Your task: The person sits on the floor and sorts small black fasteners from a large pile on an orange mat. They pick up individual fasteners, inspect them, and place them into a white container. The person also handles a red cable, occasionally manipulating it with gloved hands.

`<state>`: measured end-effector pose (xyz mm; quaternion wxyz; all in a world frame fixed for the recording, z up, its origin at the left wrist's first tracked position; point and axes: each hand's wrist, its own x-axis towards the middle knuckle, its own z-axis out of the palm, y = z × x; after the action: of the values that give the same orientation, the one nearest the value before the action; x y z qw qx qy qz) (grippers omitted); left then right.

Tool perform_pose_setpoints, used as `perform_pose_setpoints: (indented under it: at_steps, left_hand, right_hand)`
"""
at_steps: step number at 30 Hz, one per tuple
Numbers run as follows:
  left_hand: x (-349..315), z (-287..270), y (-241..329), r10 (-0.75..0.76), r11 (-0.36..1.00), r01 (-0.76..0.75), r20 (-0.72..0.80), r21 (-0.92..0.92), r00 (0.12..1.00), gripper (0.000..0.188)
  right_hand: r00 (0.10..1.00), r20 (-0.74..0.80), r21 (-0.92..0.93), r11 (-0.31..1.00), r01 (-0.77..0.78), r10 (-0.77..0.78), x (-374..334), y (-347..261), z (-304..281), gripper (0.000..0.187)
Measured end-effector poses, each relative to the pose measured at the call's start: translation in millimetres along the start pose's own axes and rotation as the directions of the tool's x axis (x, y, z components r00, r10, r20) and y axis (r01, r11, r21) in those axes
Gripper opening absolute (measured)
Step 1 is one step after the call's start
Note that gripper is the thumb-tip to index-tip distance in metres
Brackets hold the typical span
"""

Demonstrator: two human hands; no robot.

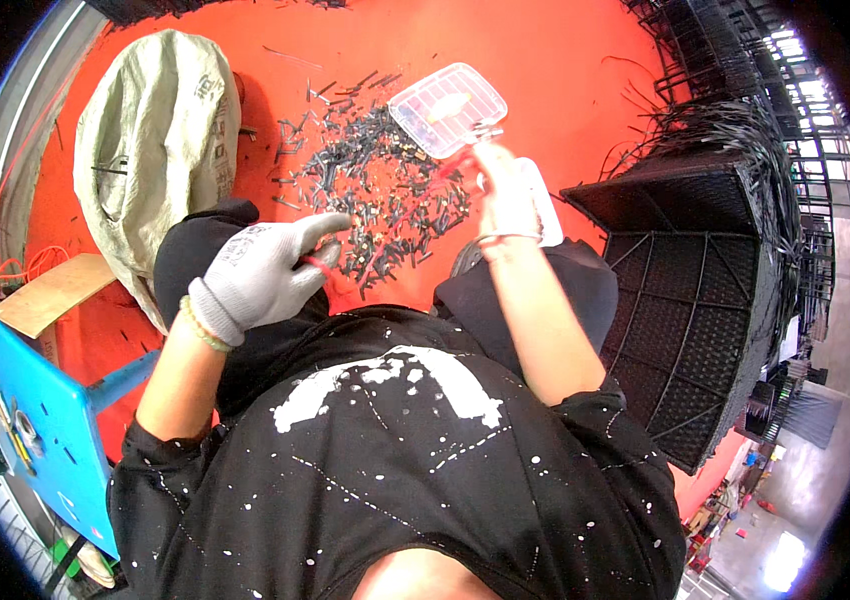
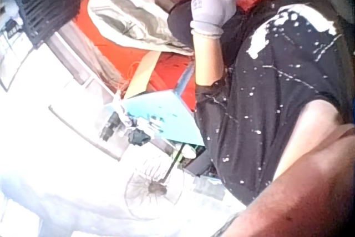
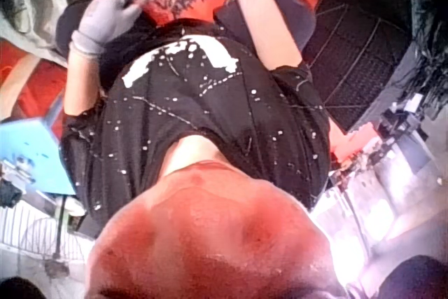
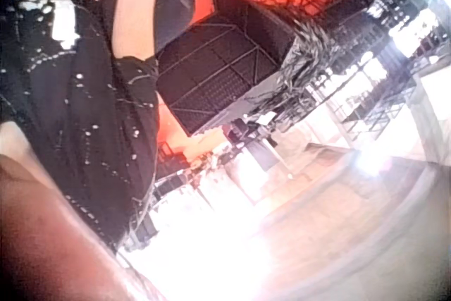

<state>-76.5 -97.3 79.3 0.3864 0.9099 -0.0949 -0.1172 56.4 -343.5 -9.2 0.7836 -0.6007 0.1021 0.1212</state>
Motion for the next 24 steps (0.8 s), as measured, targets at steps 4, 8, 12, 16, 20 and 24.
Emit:
perform_pose_setpoints:
  at_steps: [4, 8, 12, 16, 20, 24]
  left_hand:
    - [-8, -12, -22, 0.133, 0.989, -0.136, 0.066, 0.052, 0.989, 0.026]
    - [1, -27, -25, 0.114, 0.991, -0.121, 0.109, 0.058, 0.987, 0.023]
    - [13, -35, -35, 0.116, 0.993, -0.119, 0.156, 0.006, 0.981, 0.027]
    - [28, -44, -45, 0.106, 0.994, -0.11, 0.328, -0.006, 0.939, 0.034]
    - [43, -43, -66, 0.204, 0.976, -0.163, 0.36, -0.143, 0.91, 0.033]
    - [54, -31, -89, 0.279, 0.958, -0.279, 0.407, -0.06, 0.87, 0.022]
  right_hand:
    - [0.926, -0.281, -0.096, 0.967, 0.234, -0.252, 19, -45, -18, 0.023]
    - [0.565, -0.106, -0.705, 0.462, 0.537, -0.818, 74, -65, -78, 0.02]
    - [0.753, -0.047, -0.64, 0.599, 0.481, -0.656, 105, -84, -70, 0.014]
    - [0.979, -0.202, 0.201, 0.977, 0.064, -0.023, 169, -49, -63, 0.015]
    - [0.874, -0.483, 0.087, 0.996, -0.015, 0.056, 228, 6, -108, 0.01]
    - [0.79, -0.608, -0.129, 0.973, -0.189, 0.072, 250, 98, -129, 0.014]
